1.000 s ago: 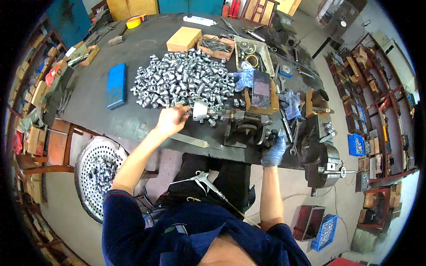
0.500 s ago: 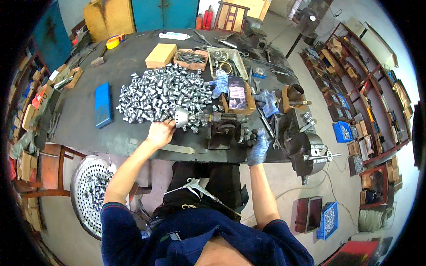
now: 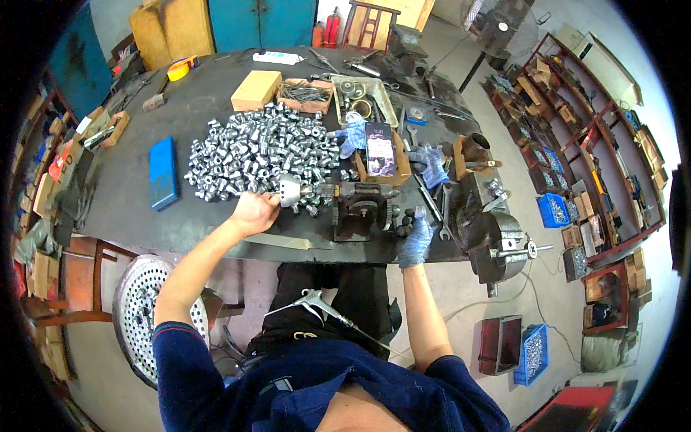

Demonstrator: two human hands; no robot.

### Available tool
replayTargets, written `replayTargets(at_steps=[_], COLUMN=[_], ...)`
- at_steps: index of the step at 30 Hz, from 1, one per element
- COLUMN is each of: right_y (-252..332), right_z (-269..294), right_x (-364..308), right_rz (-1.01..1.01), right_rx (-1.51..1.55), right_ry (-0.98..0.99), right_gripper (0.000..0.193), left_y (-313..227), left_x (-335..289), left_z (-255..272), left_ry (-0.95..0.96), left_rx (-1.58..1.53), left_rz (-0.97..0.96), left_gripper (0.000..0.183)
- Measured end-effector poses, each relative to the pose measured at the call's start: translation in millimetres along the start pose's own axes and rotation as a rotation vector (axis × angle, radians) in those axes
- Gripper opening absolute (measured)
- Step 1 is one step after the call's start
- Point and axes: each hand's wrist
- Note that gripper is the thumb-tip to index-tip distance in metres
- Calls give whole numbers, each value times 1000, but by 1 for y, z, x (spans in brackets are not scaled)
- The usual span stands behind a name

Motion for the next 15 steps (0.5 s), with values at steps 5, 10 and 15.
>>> replayTargets(at_steps=[5, 10, 15], right_y=[1, -3, 1], right_z=[-3, 1, 0], right_x=[-2, 3, -1], right_rz=[-14, -47, -43], right_rx=[-18, 3, -1], right_ry=[11, 2, 31], right_gripper=[33, 32, 34], left_y=[0, -3, -24], left_x=[-10, -22, -12], left_z=[6, 47, 78], left_ry=[-87, -260, -310], left_rx=[-375, -1748, -1907], left_rz=[284, 277, 129], left_gripper=[21, 26, 22])
Point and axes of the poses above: each hand's wrist, its own x-axis towards the middle knuckle, its own z-axis out of the back of the hand, y = z × x, and after that the axes turned 7 degrees about y, right-handed
